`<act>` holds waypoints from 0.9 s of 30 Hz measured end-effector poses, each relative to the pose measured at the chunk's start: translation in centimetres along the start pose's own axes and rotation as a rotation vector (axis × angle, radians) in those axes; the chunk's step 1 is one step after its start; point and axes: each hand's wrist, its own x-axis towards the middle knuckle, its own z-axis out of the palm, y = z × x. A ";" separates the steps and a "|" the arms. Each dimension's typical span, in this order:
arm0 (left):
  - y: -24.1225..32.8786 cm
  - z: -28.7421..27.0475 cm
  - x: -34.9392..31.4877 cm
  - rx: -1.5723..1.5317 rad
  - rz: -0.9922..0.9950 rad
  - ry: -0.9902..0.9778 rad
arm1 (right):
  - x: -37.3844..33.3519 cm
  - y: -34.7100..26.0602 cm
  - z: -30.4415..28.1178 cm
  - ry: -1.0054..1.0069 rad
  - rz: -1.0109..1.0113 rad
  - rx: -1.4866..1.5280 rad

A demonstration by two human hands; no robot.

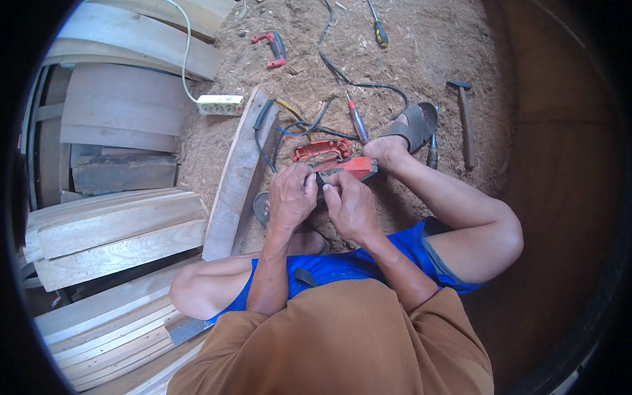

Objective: The person disassembles the housing of a red power saw by hand, removing a component and handling small electrical wires inside the tool.

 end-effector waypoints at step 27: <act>1.3 0.0 -0.3 -0.182 -0.004 -0.011 | -0.6 2.9 3.0 -0.138 0.711 1.459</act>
